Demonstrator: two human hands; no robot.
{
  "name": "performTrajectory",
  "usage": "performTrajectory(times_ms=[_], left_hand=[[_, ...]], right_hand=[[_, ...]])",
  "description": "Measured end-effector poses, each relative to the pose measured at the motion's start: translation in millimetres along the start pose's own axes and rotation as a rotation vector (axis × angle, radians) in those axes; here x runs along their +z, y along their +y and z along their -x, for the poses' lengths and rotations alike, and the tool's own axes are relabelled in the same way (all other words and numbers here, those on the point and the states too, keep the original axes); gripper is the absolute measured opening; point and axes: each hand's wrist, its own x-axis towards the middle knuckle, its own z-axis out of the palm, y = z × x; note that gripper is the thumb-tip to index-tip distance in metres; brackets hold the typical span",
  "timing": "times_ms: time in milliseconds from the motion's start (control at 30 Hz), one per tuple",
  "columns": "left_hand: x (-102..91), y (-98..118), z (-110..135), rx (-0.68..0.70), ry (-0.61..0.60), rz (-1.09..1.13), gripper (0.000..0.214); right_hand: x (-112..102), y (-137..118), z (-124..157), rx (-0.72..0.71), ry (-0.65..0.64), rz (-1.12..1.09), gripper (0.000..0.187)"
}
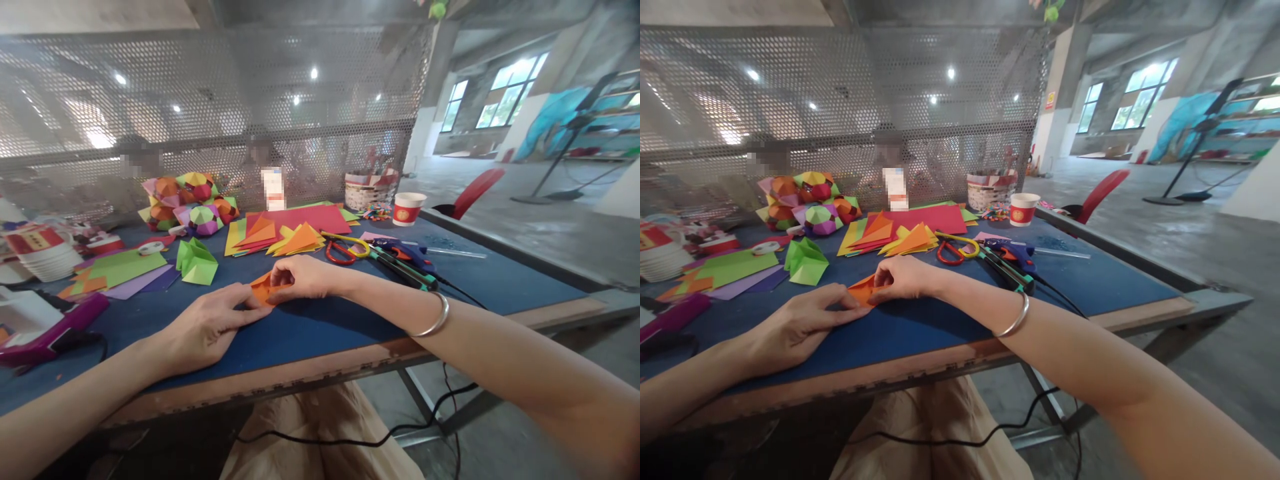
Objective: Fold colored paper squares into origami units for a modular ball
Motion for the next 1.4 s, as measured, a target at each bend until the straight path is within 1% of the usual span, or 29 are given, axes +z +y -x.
performTrajectory(times_ms=[167, 267, 367, 467, 633, 833, 933, 1100, 1167, 1300, 1400], left_hand=[[0.8, -1, 3, -0.037, -0.025, -0.003, 0.058], [1.8, -2, 5, -0.049, -0.018, -0.002, 0.058], [1.7, -2, 6, -0.042, -0.016, 0.002, 0.056], [1.2, -1, 5, -0.038, -0.014, -0.005, 0.055], [1.7, 1, 3, -0.035, 0.020, -0.004, 0.055], [0.4, 4, 3, -0.064, 0.055, 0.001, 0.053], [-1.2, 5, 3, -0.077, 0.055, 0.010, 0.053], [-0.5, 5, 3, -0.100, 0.081, -0.009, 0.048], [1.6, 3, 4, -0.114, 0.130, -0.028, 0.046], [4.9, 0, 6, -0.136, 0.224, -0.089, 0.043], [2.7, 4, 4, -0.165, 0.266, -0.150, 0.041]], right_hand=[[-4, 4, -1, 0.068, 0.006, 0.031, 0.045], [-8, 10, -2, 0.084, 0.022, 0.036, 0.050], [-14, 18, -4, 0.086, 0.033, 0.063, 0.051], [-17, 26, -7, 0.068, 0.072, 0.080, 0.049], [-13, 34, -11, 0.062, 0.138, 0.001, 0.041], [-10, 30, -11, 0.020, 0.192, -0.025, 0.034], [-15, 25, -9, 0.017, 0.178, -0.032, 0.027], [-24, 13, -4, 0.072, 0.163, -0.073, 0.020], [-25, 8, -2, 0.084, 0.181, -0.090, 0.024], [-24, 4, 0, 0.107, 0.266, -0.102, 0.033], [-23, 5, -2, 0.070, 0.269, -0.113, 0.040]])
